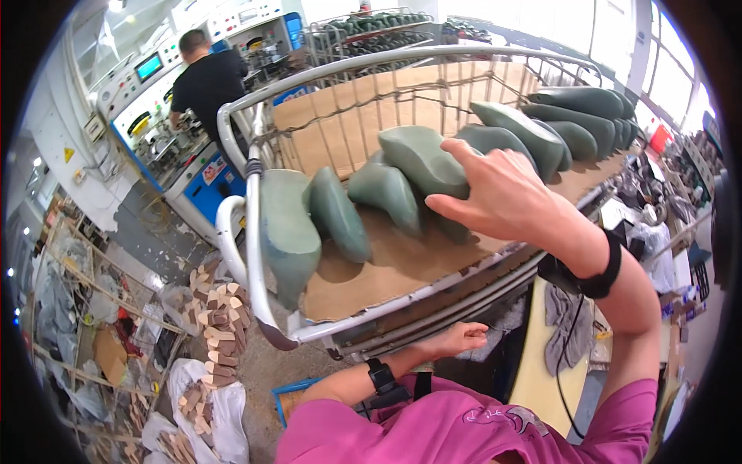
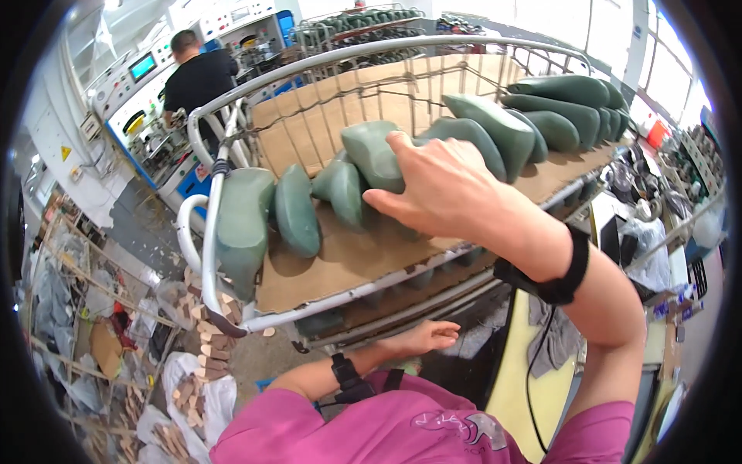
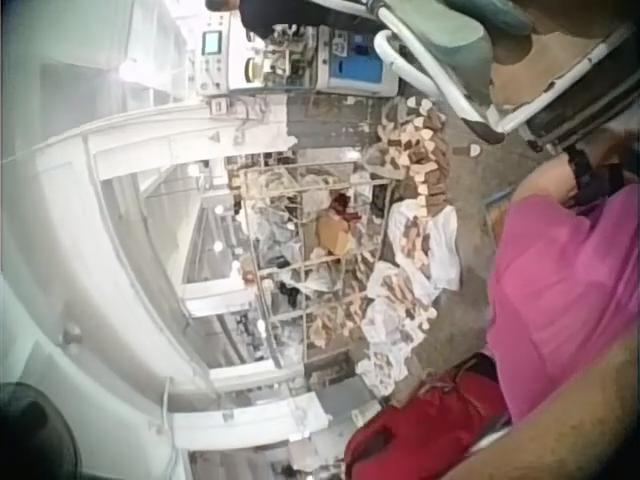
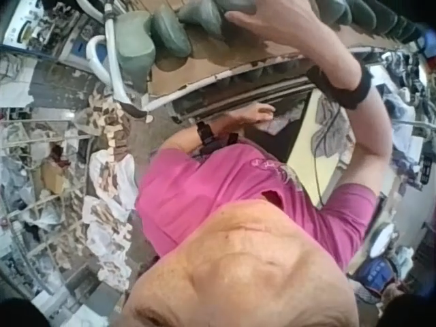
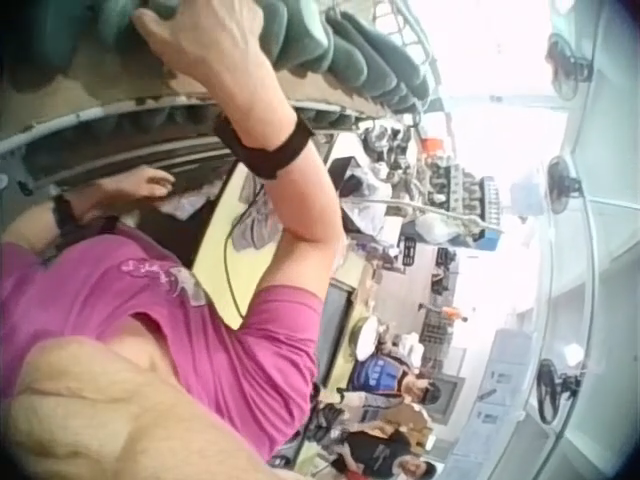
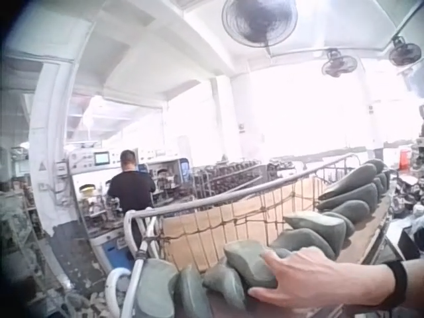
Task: The recorder is applying glue to shoe lasts and uppers using a brush, then placing them onto a conveyor belt in a factory setting.
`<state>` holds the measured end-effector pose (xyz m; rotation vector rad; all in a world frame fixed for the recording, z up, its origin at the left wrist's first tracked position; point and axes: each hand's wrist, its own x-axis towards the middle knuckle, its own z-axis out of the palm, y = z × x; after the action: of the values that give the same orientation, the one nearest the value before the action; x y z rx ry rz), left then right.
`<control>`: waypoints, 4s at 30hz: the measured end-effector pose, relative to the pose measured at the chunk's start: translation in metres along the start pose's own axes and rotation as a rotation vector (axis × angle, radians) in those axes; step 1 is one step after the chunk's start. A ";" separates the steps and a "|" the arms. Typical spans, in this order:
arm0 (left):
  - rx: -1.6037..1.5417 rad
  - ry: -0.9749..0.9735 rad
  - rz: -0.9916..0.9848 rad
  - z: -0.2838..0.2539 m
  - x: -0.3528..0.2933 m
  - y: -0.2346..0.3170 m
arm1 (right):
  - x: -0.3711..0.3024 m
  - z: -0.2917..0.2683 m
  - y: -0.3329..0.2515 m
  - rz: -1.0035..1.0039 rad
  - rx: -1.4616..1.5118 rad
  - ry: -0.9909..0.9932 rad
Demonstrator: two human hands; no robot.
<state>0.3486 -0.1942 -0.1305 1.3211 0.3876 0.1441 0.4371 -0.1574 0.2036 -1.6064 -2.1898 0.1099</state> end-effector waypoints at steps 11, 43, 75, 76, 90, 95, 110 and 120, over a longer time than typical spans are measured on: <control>-0.063 -0.019 0.216 0.002 -0.022 0.050 | 0.003 -0.018 0.007 0.212 0.233 -0.169; 0.437 0.358 0.290 0.051 -0.044 0.062 | -0.182 0.040 0.015 -0.191 0.237 0.343; 0.139 0.229 -0.177 0.019 -0.031 -0.112 | -0.005 0.000 0.049 0.049 0.539 0.337; 0.098 0.108 -0.250 0.020 -0.036 -0.087 | -0.018 -0.010 0.058 0.035 0.605 0.380; -0.271 -0.065 -0.585 0.058 -0.008 -0.048 | -0.447 -0.001 0.093 0.752 0.944 1.271; -0.121 -0.199 -0.455 0.115 0.020 -0.018 | -0.587 0.107 0.083 1.337 0.841 1.404; 0.081 -0.526 -0.426 0.254 0.140 -0.004 | -0.632 0.118 0.104 1.507 0.311 0.645; -0.100 -0.553 -0.522 0.224 0.219 -0.002 | -0.543 0.112 0.248 1.072 -0.281 0.379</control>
<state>0.6308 -0.3291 -0.1318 1.0684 0.2353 -0.6200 0.7491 -0.5583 -0.1292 -2.5310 -0.9180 -0.1898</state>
